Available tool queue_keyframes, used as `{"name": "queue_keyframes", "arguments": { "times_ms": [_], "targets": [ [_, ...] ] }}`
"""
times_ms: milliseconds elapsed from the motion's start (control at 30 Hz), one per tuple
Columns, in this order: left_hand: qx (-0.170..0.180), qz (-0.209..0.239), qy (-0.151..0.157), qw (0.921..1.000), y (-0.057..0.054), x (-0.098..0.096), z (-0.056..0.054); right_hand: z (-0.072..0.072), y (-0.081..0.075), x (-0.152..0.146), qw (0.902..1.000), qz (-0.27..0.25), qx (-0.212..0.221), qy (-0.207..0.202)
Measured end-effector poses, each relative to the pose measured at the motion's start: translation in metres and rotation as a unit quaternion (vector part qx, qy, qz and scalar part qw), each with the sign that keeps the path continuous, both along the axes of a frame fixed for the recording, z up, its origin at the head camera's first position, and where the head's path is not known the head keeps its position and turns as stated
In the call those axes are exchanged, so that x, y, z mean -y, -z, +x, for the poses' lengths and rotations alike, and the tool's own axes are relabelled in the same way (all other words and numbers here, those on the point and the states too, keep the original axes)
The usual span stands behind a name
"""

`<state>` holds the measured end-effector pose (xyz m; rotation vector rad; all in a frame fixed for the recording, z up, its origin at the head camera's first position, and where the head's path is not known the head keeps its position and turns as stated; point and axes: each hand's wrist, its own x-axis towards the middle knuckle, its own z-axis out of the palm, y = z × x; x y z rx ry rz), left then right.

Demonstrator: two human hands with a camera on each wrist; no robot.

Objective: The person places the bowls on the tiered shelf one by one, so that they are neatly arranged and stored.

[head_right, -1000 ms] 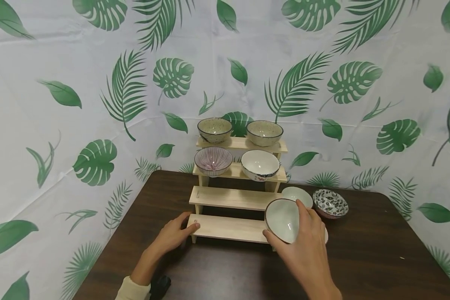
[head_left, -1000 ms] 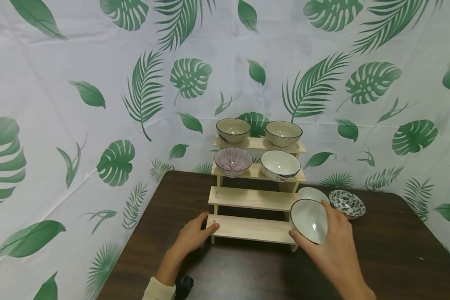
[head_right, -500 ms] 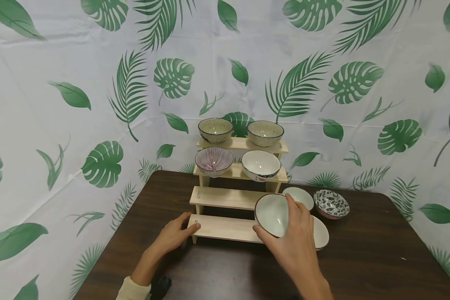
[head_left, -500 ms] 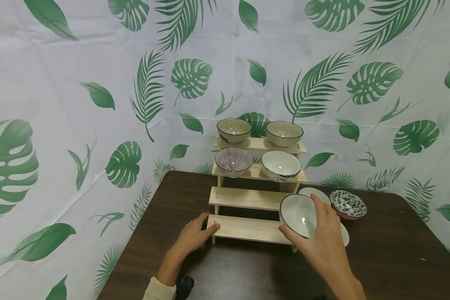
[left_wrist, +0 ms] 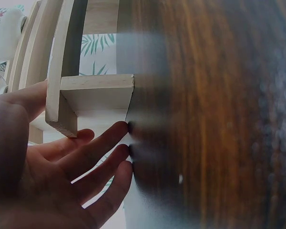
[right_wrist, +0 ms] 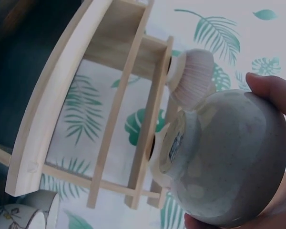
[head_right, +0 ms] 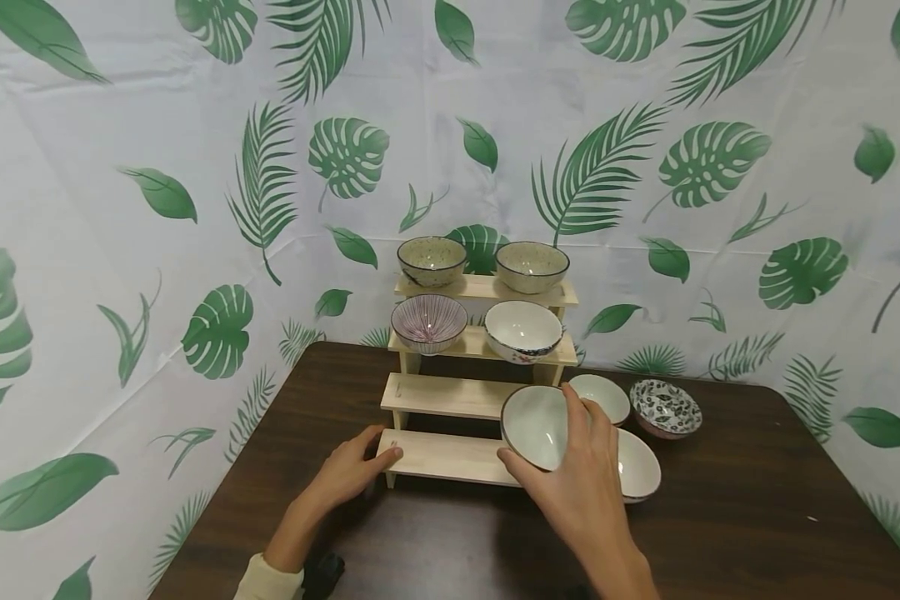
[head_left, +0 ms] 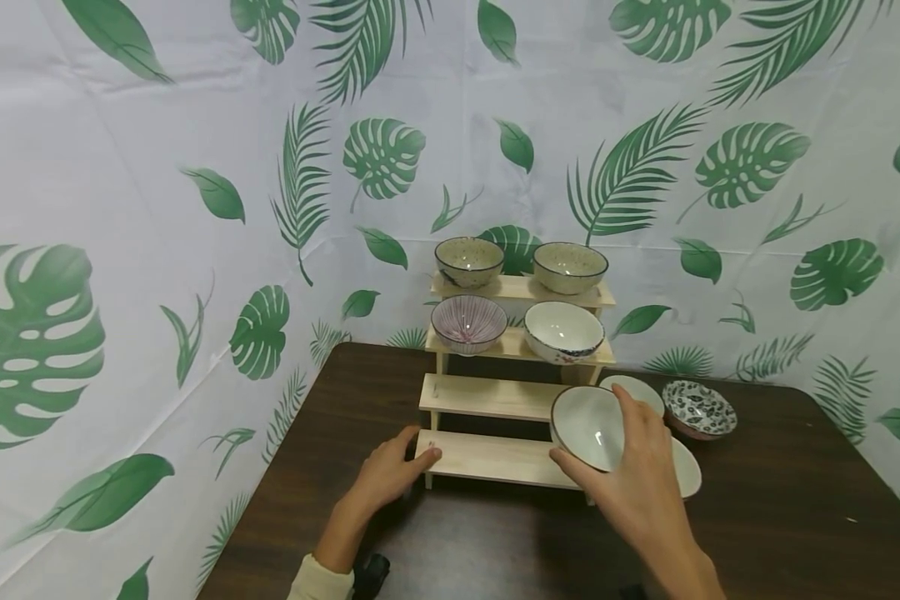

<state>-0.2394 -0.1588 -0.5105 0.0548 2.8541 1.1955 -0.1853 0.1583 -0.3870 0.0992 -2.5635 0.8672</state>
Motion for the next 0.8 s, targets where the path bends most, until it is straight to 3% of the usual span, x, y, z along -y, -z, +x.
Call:
{"name": "queue_keyframes", "arguments": {
  "times_ms": [467, 800],
  "targets": [
    [0.005, 0.003, 0.000, 1.0000, 0.000, -0.001, 0.001, -0.004, 0.000, 0.006, 0.9999, -0.006, 0.003, -0.012],
    [0.004, 0.001, -0.001, 1.0000, 0.002, 0.000, -0.001, -0.012, 0.005, 0.017, 0.9989, -0.017, 0.030, -0.031]
  ]
}}
